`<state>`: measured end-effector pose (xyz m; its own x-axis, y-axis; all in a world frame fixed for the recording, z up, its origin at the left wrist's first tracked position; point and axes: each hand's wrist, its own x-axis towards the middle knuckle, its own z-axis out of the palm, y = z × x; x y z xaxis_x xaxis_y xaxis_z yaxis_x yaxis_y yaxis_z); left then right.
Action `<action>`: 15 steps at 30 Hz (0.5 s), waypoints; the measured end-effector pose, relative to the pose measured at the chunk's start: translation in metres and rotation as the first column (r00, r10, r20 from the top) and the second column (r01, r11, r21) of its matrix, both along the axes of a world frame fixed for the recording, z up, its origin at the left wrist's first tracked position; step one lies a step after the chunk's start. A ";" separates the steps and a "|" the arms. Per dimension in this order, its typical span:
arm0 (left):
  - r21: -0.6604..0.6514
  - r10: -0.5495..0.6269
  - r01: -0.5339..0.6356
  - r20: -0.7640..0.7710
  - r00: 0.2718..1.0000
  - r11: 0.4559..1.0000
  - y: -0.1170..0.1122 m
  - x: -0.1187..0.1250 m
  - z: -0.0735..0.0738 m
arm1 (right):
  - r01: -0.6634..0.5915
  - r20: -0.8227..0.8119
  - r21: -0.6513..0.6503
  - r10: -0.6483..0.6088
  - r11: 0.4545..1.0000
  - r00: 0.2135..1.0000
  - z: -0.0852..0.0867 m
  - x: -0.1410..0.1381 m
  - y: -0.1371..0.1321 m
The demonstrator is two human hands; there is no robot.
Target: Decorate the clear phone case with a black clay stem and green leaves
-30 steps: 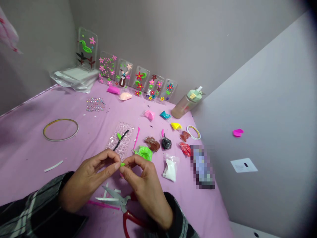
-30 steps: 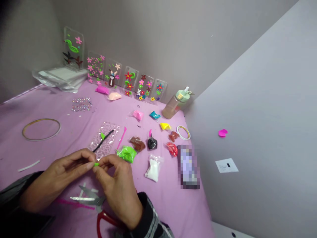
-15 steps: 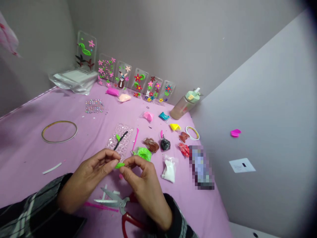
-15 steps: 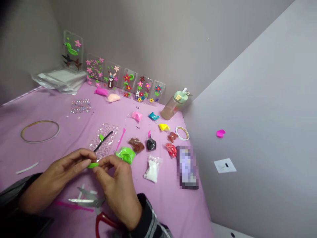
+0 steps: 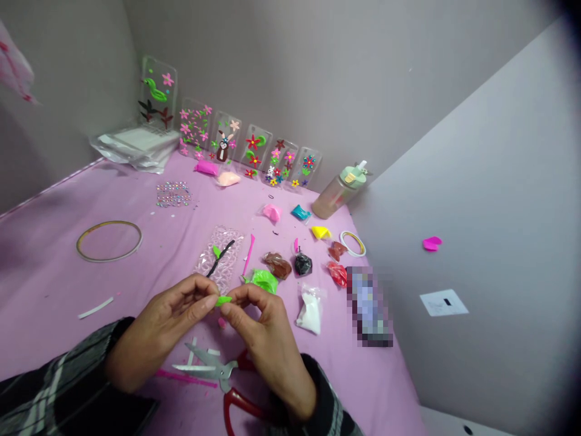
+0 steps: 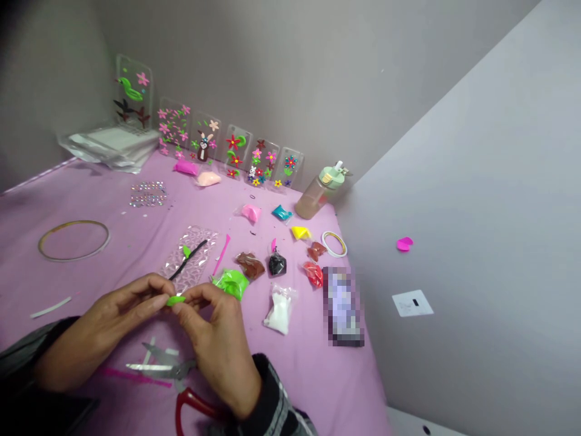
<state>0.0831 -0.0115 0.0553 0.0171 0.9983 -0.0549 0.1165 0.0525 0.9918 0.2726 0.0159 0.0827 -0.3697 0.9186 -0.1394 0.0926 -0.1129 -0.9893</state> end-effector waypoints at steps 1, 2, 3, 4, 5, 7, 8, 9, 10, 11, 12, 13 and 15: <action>0.006 0.008 -0.008 0.010 1.000 1.000 0.000 0.000 0.000 | -0.002 -0.001 -0.003 0.002 1.000 1.000 0.000 0.000 0.000; 0.009 0.014 -0.014 0.019 1.000 1.000 0.000 0.001 0.000 | -0.006 -0.004 -0.007 0.006 1.000 1.000 0.000 0.000 0.000; 0.009 0.015 -0.015 0.022 1.000 1.000 0.000 0.000 0.000 | -0.010 -0.008 -0.012 0.010 1.000 1.000 0.000 -0.001 0.000; 0.004 0.012 -0.012 0.021 1.000 1.000 0.000 0.000 0.000 | -0.015 -0.011 -0.018 0.014 1.000 1.000 0.000 -0.001 0.000; -0.003 0.008 -0.007 0.019 1.000 1.000 0.000 0.000 -0.001 | -0.019 -0.013 -0.025 0.019 0.999 1.000 0.001 -0.001 0.000; -0.013 -0.009 0.009 0.014 1.000 1.000 -0.001 -0.002 -0.001 | -0.028 -0.011 -0.041 0.027 0.999 1.000 0.001 -0.002 -0.001; -0.021 -0.023 0.024 0.011 1.000 1.000 -0.001 -0.002 -0.001 | -0.029 -0.006 -0.046 0.029 0.999 1.000 0.001 -0.002 -0.001; -0.025 -0.029 0.029 0.011 1.000 0.999 -0.001 -0.003 -0.002 | -0.031 0.000 -0.047 0.031 0.998 1.000 0.001 -0.002 -0.001; -0.029 -0.031 0.032 0.011 0.999 0.999 -0.001 -0.003 -0.002 | -0.031 0.006 -0.044 0.031 0.999 0.999 0.001 -0.002 -0.001; -0.032 -0.031 0.031 0.011 0.999 0.999 -0.001 -0.002 -0.002 | -0.028 0.010 -0.037 0.029 0.999 1.000 0.001 -0.002 -0.001; -0.031 -0.025 0.025 0.009 1.000 0.999 -0.001 -0.002 -0.002 | -0.024 0.014 -0.030 0.025 0.999 1.000 0.001 -0.001 0.000; -0.028 -0.017 0.017 0.004 1.000 0.999 -0.001 -0.002 -0.002 | -0.020 0.016 -0.025 0.020 0.999 1.000 0.001 -0.001 0.000; -0.023 -0.009 0.009 -0.003 1.000 1.000 -0.001 0.000 -0.001 | -0.012 0.012 -0.028 0.012 1.000 1.000 0.000 -0.001 0.001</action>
